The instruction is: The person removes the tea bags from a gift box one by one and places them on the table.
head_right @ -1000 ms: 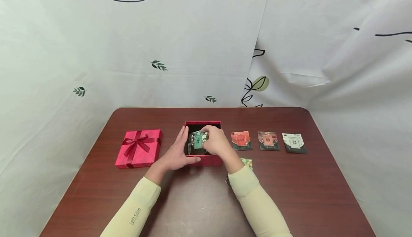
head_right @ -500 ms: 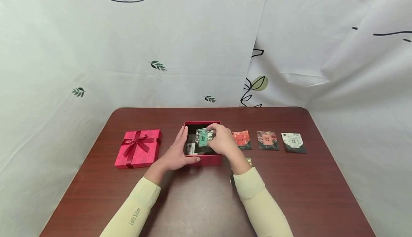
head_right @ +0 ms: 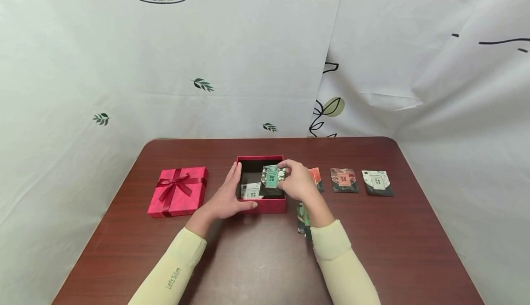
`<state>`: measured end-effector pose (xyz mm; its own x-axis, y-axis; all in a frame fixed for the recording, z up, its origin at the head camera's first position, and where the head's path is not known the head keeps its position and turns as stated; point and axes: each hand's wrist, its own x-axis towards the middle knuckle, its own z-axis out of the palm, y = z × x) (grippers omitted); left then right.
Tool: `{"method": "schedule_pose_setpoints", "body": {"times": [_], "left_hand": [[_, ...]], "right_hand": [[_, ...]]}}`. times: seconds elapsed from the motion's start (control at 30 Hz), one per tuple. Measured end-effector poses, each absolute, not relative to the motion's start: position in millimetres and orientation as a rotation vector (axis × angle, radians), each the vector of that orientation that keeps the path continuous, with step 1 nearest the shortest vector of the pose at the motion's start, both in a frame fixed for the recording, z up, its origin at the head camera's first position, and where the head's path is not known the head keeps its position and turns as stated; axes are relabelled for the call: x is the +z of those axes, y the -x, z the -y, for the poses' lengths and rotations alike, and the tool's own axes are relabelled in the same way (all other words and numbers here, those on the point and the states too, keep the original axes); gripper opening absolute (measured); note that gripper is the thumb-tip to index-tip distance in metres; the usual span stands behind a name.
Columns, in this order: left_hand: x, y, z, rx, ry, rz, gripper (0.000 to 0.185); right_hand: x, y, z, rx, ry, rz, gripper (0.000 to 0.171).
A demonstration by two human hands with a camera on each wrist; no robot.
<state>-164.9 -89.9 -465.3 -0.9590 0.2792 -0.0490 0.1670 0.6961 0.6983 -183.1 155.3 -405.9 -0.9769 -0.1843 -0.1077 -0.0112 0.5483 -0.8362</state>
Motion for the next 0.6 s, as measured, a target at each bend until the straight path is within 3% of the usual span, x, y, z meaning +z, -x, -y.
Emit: {"method": "schedule_pose_setpoints", "body": {"times": [0.6], "left_hand": [[-465.8, 164.0, 90.0, 1.113, -0.356, -2.748, 0.128]], "right_hand": [[-409.0, 179.6, -189.7, -1.57, 0.129, -2.5, 0.05]]}}
